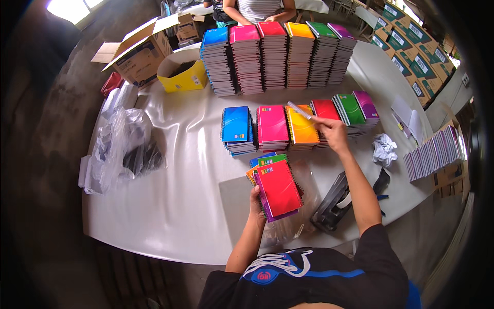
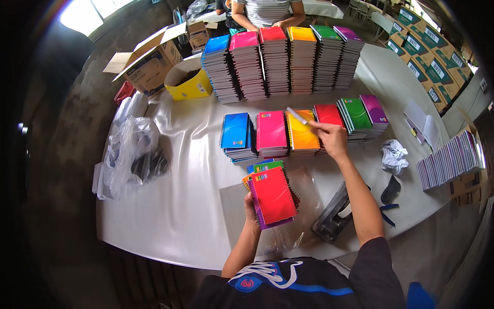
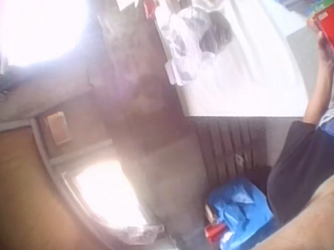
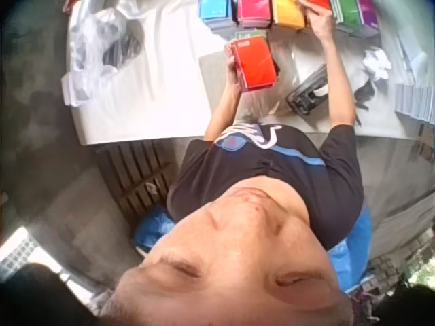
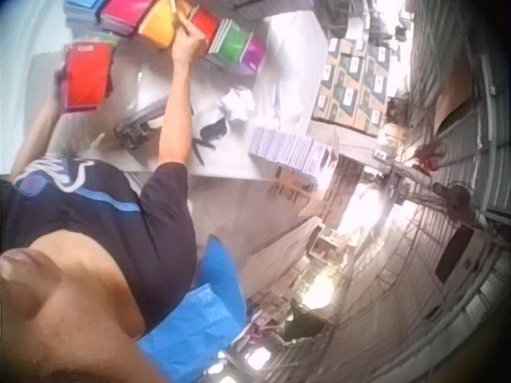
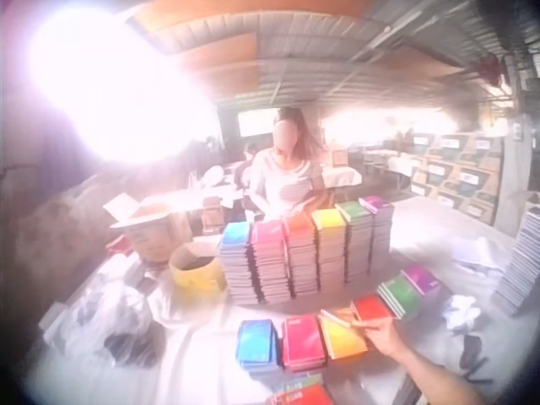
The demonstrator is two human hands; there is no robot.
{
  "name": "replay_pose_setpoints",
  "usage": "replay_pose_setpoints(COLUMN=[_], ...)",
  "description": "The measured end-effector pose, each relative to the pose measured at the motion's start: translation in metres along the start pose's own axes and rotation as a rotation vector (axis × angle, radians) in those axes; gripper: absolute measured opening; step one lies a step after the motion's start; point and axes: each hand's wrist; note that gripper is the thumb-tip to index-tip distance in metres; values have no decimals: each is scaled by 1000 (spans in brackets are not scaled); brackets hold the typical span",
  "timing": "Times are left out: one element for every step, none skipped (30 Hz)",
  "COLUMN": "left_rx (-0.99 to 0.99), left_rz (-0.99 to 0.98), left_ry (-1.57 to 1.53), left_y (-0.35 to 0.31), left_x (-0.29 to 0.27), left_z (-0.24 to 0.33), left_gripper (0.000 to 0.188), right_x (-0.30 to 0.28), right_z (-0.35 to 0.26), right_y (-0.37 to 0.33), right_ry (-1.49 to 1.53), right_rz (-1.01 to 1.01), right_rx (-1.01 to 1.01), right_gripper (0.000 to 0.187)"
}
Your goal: The person selects a stack of notebooks, slides them into a clear plastic bag, applies several strips of tape to seal the bag, and moves the bagged stack aside.
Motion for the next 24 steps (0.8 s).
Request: replay_pose_setpoints(left_rx=[-8,-6,-19,-22,-12,-17,-28,-62,-60,-55,-33,-82,-104,-126,-137,-151,-161,-164,-157,-142,-113,-90,-58,-47], left_rz=[-10,-25,-43,-51,-72,-100,-134,-186,-160,-134,-128,-218,-235,-247,-249,-257,-268,-268,-269,-268,-235,-207,-161,-131], left_ry=[-7,-9,-8,-8,5,17,32,24,121,218,168,105,65,27,19,11,-2,9,18,28,48,59,73,80], left_y=[3,7,10,10,10,12,15,16,15,13,8,4,1,-2,-4,-4,-4,-3,-4,-6,-7,-3,-3,-5], left_x=[-2,-5,-7,-11,-10,-7,-3,-6,3,14,34,44,48,49,53,56,59,62,64,65,58,41,15,5], left_z=[-2,-3,-6,-8,-8,-9,-9,-10,-6,-6,-10,-11,-12,-13,-14,-15,-16,-17,-16,-14,-14,-12,-8,-8], left_gripper=[77,82,86,91,94,97,101,99,102,106,100,100,100,100,100,101,101,101,101,101,100,100,100,100], right_x=[-6,-10,-13,-9,-5,-2,4,6,-1,-11,-20,-31,-51,-76,-104,-133,-158,-178,-184,-185,-199,-215,-214,-211], right_z=[-6,-38,-52,-63,-77,-88,-98,-102,-99,-96,-90,-62,-47,-13,6,39,74,108,135,158,179,198,199,191], right_y=[-5,-11,-21,-34,-47,-63,-85,-97,-91,-80,-66,-44,-19,8,25,31,27,25,17,9,3,-4,-6,-8], right_ry=[35,77,40,14,-44,-116,-173,-228,-174,-118,-54,-106,-313,-504,-761,-843,-905,-967,-937,-901,-943,-987,-827,-665], right_rz=[49,94,54,5,-136,-273,-557,-836,-809,-783,-759,-579,-403,-304,-215,-165,-197,-228,-175,-126,-59,7,121,236], right_rx=[-34,-69,-226,-380,-524,-662,-595,-520,-547,-574,-612,-674,-448,-386,-257,-97,14,126,110,88,54,24,30,21], right_gripper=[22,23,25,27,27,27,30,34,34,35,35,41,47,60,75,83,82,82,75,68,60,51,43,35])
Point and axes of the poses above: each hand's wrist, its own y-axis towards the middle knuckle, its own x-axis out of the palm, z = x × y, and after that the axes turned 9 degrees about -x, right-handed
